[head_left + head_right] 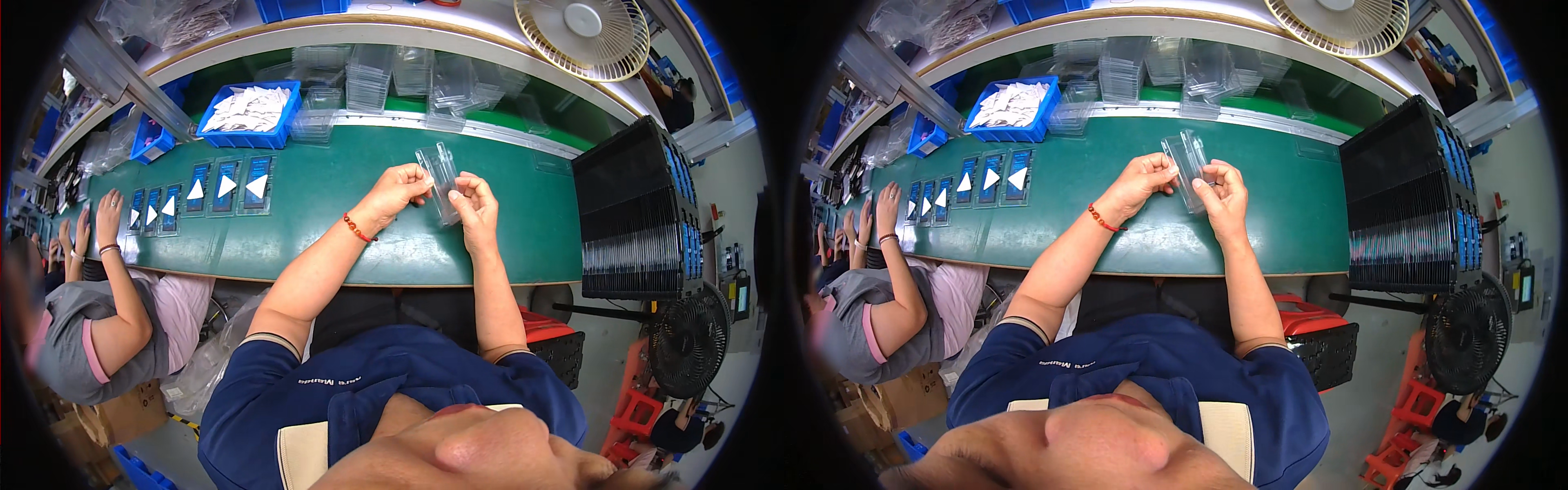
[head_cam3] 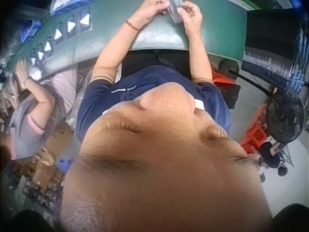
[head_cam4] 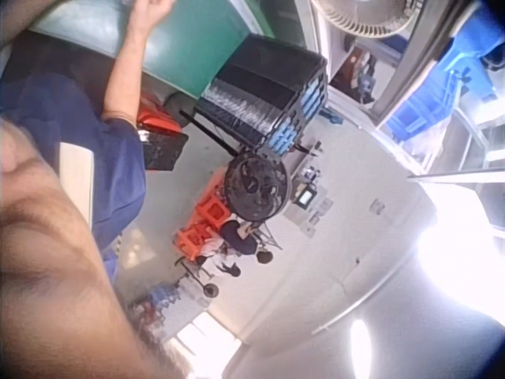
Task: Sorting and placing blue electronic components into clear plastic trays and packaging them.
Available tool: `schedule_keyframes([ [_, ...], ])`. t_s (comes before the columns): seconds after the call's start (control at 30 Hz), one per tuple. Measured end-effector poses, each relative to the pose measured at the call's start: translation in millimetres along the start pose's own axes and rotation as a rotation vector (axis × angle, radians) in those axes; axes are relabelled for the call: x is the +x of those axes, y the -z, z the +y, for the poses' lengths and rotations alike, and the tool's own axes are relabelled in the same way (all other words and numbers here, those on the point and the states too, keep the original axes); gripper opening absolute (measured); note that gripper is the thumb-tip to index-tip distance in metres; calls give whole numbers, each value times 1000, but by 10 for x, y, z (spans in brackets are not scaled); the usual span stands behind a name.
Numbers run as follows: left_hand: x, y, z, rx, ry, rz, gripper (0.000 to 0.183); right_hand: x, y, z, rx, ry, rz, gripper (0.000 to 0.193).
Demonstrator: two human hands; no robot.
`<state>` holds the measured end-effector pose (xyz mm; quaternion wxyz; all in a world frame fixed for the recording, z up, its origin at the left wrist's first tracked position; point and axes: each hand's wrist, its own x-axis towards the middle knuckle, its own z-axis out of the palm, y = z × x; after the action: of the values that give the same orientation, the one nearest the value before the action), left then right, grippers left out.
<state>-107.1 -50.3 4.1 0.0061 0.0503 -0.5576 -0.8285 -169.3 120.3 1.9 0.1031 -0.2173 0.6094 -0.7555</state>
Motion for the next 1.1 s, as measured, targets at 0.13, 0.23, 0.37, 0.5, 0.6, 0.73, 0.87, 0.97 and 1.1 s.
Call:
schedule_keyframes([
  [0.13,-8,66,66,-34,40,25,13,47,170,-48,-566,139,278,27],
  [0.23,-17,73,136,55,25,24,13,-3,284,-87,-1285,166,334,34],
  [0.37,-36,69,151,115,13,0,12,-12,108,-169,-1065,435,190,47],
  [0.5,-45,55,122,-73,-40,-47,12,2,-271,-189,-298,47,-193,69],
  [0.6,-50,21,146,-203,-43,-54,12,13,-308,-80,-139,-12,-207,69],
  [0.73,-90,-41,94,-240,1,-57,16,-12,-329,-156,-34,-56,-170,64],
  [0.87,-87,-102,65,-245,5,-95,17,-19,-314,-156,-18,-57,-130,61],
  [0.97,-87,-135,45,-256,-6,-75,17,-9,-320,-132,40,-63,-125,61],
  [1.1,-86,-142,7,-275,-32,-69,16,-15,-302,-133,167,-188,-128,62],
])
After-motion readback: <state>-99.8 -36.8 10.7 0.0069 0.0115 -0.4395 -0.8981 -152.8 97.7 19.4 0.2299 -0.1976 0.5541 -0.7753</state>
